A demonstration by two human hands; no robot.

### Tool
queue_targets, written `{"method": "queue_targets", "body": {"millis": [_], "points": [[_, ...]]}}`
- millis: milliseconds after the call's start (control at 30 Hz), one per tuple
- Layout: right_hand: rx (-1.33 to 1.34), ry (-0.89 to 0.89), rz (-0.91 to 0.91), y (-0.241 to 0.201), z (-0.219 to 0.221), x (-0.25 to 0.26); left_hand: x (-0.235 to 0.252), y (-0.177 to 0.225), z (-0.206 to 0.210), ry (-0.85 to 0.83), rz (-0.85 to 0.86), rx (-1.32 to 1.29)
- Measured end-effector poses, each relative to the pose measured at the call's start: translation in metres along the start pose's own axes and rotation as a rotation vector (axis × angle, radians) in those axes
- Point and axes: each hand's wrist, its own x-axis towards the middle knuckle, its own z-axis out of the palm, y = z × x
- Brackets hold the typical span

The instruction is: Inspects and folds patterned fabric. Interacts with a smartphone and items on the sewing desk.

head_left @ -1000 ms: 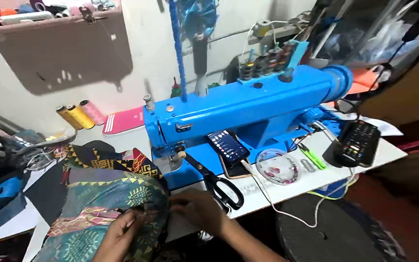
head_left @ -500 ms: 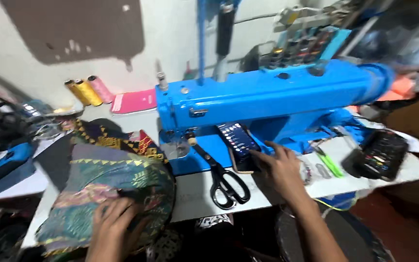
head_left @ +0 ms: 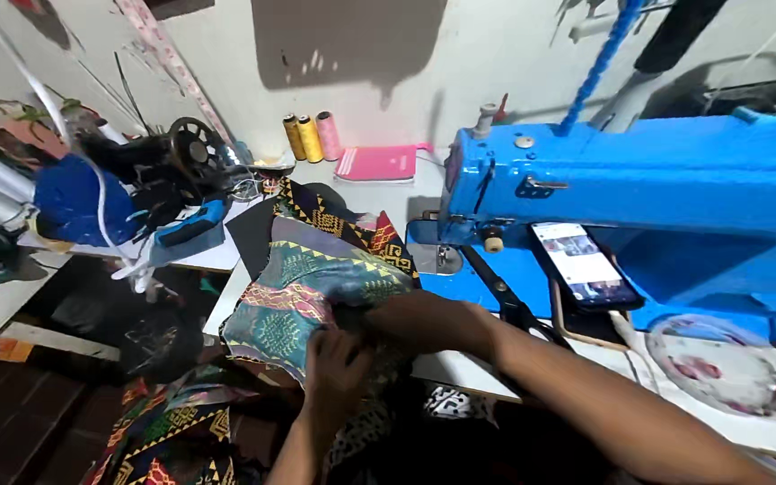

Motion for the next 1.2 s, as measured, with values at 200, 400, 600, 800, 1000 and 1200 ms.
{"method": "queue_targets", "body": {"millis": [200,400,600,800,1000,1200], "points": [[-0.088,-0.159,-0.011,-0.001,-0.001,0.006,-0.015,0.003,0.004,0.102,0.048,0.024],[0.059,0.203,-0.035,0.003,0.023,-0.015,0.019,0.004,-0.026,-0.269,-0.196,-0.291],[0.060,0.486,-0.212,0.013,0.035,-0.026,0.097,-0.029,-0.062,-1.054,-0.248,-0.625],[0.136,0.545,-0.111,0.017,0.038,-0.039,0.119,-0.039,-0.052,-1.192,-0.206,-0.644],[-0.100,1.024,-0.235,-0.008,0.124,-0.042,0.129,-0.041,-0.037,-1.301,-0.114,-0.635],[-0.219,1.221,-0.172,-0.003,0.158,-0.012,0.147,-0.035,-0.030,-1.426,-0.206,-0.583]]}}
